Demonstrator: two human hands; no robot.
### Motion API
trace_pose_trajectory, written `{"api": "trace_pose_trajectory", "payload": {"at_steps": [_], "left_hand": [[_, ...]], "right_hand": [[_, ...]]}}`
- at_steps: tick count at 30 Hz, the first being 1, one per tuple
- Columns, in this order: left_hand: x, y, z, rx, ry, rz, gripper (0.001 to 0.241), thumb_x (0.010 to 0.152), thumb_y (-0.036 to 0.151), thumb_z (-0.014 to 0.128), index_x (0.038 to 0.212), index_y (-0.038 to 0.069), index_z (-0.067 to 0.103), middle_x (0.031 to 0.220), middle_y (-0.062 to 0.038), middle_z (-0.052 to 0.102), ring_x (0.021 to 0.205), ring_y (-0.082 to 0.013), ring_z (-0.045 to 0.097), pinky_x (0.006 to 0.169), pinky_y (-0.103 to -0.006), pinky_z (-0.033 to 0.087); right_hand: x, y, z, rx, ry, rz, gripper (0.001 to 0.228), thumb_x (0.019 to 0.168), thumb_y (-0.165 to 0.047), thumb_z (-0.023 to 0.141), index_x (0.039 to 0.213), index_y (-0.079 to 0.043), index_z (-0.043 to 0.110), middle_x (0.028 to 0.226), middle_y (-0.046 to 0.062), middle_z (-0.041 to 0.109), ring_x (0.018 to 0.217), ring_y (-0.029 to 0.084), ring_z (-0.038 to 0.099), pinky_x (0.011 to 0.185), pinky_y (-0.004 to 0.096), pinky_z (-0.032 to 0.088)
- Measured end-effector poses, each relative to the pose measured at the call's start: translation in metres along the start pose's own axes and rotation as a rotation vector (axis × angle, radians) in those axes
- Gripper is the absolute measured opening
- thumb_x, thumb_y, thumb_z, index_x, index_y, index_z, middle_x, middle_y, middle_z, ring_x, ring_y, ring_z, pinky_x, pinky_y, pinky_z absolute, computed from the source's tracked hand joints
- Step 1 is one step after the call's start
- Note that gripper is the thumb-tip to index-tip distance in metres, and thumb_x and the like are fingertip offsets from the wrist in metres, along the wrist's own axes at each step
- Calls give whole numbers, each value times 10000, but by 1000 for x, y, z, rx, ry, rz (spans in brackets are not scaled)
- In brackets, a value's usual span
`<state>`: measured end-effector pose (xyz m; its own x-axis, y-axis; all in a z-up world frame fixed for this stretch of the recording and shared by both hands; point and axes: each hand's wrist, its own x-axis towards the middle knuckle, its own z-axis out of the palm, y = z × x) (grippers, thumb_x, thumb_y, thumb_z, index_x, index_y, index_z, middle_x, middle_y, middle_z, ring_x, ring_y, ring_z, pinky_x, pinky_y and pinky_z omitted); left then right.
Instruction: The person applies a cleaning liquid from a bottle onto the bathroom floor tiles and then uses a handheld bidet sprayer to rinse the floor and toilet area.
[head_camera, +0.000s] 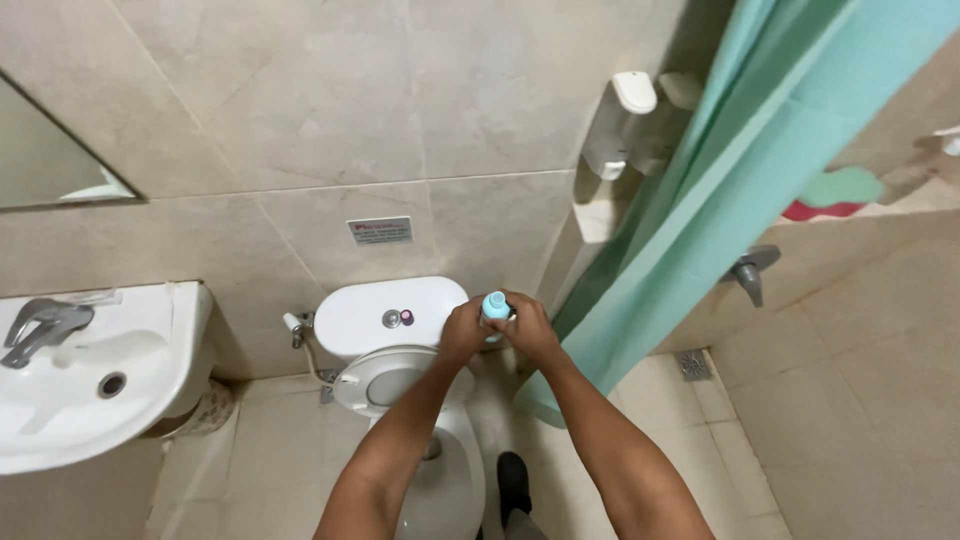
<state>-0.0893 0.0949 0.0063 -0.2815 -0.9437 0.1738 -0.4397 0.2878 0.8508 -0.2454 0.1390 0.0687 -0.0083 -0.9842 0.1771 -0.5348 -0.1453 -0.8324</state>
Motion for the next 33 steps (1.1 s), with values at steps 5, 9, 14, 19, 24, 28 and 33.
{"api": "trace_pose_trajectory", "payload": {"at_steps": [5,9,14,19,24,28,33], "left_hand": [[-22,31,23,-24,-119,84,479,756,142,829,1206,75,679,1047,-213,735,1006,-433,691,823,-492,552],[-33,40,61,-11,-140,162,530,676,119,850,1183,85,700,1052,-212,730,1003,-427,696,831,-493,557],[-56,69,103,-18,-320,110,555,688,133,859,1213,95,684,1065,-196,736,1019,-415,693,830,-494,551],[-81,95,142,-34,-385,190,576,680,136,859,1227,92,683,1046,-195,739,1005,-407,703,834,-481,562],[-103,126,190,-15,-491,221,598,639,130,889,1201,86,688,1043,-189,745,1004,-402,704,829,-479,557],[-119,154,233,-44,-542,272,584,641,117,884,1195,88,700,1048,-193,746,1000,-405,707,834,-475,561],[-147,199,277,-83,-634,317,500,715,122,872,1181,82,695,1068,-183,753,1009,-404,706,839,-479,561]], "right_hand": [[-44,4,-28,-48,92,36,527,752,-112,847,1248,-33,690,1208,193,722,1091,367,711,926,419,558],[-81,10,-52,-145,168,138,537,744,-133,858,1248,-41,694,1221,185,721,1114,369,694,965,418,544],[-132,18,-87,-132,209,231,519,762,-144,840,1250,-39,698,1245,178,725,1127,354,694,973,409,547],[-184,37,-114,-124,298,250,555,778,-140,846,1284,-2,663,1256,194,716,1168,342,691,1006,408,529],[-232,44,-150,-164,359,379,588,744,-158,864,1281,-8,677,1215,185,729,1066,325,715,929,396,559],[-270,60,-183,-168,450,355,586,756,-143,859,1287,9,663,1216,188,727,1029,318,731,870,393,578],[-321,69,-228,-196,528,317,559,765,-148,870,1268,19,690,1181,195,743,1046,322,732,909,384,582]]}}
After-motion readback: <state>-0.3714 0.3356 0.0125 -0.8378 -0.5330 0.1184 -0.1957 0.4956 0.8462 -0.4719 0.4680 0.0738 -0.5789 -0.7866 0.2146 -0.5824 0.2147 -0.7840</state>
